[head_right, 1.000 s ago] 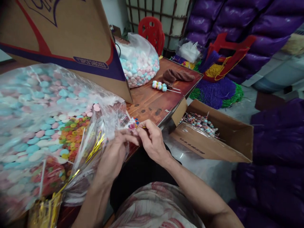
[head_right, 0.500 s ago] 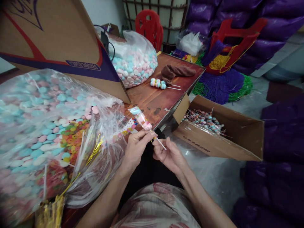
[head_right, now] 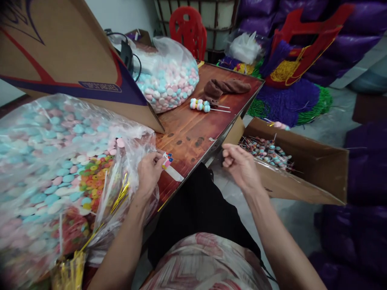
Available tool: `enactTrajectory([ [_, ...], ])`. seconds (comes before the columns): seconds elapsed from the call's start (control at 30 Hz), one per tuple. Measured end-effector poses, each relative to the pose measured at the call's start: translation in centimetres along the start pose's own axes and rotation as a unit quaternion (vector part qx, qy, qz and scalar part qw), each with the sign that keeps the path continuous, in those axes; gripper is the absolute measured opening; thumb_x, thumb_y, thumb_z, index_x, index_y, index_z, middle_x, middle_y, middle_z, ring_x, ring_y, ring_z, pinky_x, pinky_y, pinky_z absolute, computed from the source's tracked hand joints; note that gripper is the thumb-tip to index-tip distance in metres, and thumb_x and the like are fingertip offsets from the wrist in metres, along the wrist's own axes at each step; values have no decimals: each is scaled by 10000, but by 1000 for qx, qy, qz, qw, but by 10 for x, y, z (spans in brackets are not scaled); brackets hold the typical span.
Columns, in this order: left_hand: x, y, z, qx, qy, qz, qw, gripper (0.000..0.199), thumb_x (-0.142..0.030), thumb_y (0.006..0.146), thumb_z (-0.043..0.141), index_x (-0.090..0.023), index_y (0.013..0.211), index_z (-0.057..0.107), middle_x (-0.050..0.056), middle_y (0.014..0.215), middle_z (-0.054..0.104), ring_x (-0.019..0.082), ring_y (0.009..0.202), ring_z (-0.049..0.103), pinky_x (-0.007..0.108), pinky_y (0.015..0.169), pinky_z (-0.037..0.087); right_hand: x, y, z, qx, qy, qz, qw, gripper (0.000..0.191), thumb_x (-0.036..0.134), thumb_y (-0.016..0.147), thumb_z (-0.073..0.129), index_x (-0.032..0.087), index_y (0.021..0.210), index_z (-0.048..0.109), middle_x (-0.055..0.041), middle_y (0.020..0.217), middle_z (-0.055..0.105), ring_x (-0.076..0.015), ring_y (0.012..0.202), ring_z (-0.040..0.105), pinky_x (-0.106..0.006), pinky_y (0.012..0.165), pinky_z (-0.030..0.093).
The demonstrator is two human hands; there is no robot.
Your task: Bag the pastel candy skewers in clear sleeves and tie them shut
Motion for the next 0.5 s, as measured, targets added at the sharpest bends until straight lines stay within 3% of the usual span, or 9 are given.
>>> enactTrajectory([
  [0.1,1,-1,3,-4,46,6,999,153,-130,823,608,-198,686,594,32,827,654,181,774,562,311,773,404,-27,-14,39,39,-44,-2,998,190,313,771,739,170,895,726,19,675,564,-78,534,404,-238,519,324],
  [0.2,-2,-2,3,-9,82,29,996,32,-170,819,624,-196,807,611,59,916,659,213,888,580,347,837,438,-42,-27,76,68,-140,-37,987,171,317,829,672,162,892,706,13,653,594,-89,534,427,-245,525,320],
  [0.27,0,-2,2,-10,67,37,997,127,-196,785,670,-189,908,639,68,965,653,213,901,592,343,827,462,-46,-34,97,104,-201,-58,972,165,311,863,627,165,896,695,11,656,602,-100,553,452,-249,543,343],
  [0.4,9,1,3,6,33,19,999,52,-172,805,601,-189,798,649,44,879,679,173,762,605,309,742,469,-48,-43,118,158,-270,-93,945,172,291,906,556,173,889,679,11,669,602,-120,607,510,-253,597,391],
  [0.5,10,2,2,1,60,14,998,118,-165,826,554,-196,737,626,41,846,691,187,794,621,324,778,461,-51,-44,122,163,-315,-118,928,166,280,913,533,181,874,661,13,677,600,-132,639,546,-256,631,416],
])
Point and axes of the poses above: each hand's wrist, its own y-axis towards the middle knuckle, its own z-axis out of the palm, x = y × z, the point moved 9 cm from there along y, towards the middle knuckle
